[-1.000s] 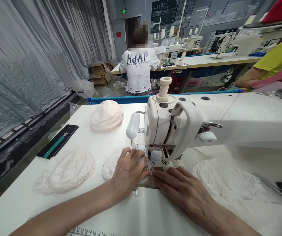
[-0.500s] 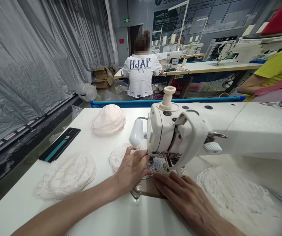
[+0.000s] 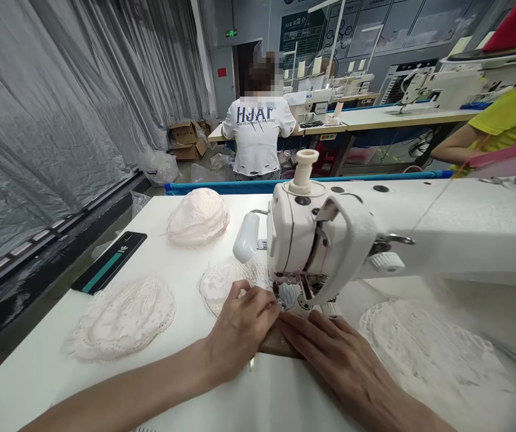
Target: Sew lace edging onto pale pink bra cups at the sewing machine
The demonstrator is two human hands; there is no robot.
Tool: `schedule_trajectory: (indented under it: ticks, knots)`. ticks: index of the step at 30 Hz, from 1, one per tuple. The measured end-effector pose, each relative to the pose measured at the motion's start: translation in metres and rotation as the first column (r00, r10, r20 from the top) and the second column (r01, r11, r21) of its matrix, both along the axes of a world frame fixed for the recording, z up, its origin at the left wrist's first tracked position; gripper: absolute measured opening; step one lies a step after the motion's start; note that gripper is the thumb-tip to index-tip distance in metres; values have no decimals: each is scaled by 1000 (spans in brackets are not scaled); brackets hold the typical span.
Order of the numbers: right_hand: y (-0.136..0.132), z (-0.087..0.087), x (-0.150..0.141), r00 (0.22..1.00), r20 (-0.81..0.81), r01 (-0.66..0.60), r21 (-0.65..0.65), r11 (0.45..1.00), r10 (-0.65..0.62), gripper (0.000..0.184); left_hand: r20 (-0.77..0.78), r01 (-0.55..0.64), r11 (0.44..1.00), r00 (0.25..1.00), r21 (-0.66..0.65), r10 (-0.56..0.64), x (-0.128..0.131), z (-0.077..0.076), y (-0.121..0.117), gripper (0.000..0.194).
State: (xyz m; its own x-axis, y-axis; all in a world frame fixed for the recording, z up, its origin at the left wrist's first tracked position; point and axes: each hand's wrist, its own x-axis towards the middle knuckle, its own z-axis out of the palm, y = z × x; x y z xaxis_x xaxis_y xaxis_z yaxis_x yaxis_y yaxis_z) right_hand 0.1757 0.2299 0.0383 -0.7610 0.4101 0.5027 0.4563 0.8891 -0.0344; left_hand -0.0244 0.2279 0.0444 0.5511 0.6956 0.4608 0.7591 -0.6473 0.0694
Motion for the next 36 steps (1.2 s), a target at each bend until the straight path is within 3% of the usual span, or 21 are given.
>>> schedule_trajectory:
  ticks: [6,20,29,36]
  knots:
    - [-2,2,3,999,-29,-33,-56,998,32,31,-8,29,1000,1000,-4,-29,2,3,-8,17]
    - [-3,1,-2,999,-41,7,-28,1000,-9,31,-11,33,997,999,72,-33,5,8,-11,15]
    - [-1,2,-2,1000,-15,25,-6,1000,-25,29,1,36,988,999,149,-36,3,5,-10,17]
    - [2,0,-3,1000,-27,6,30,1000,-5,26,-34,19,992,999,127,-15,0,0,-6,20]
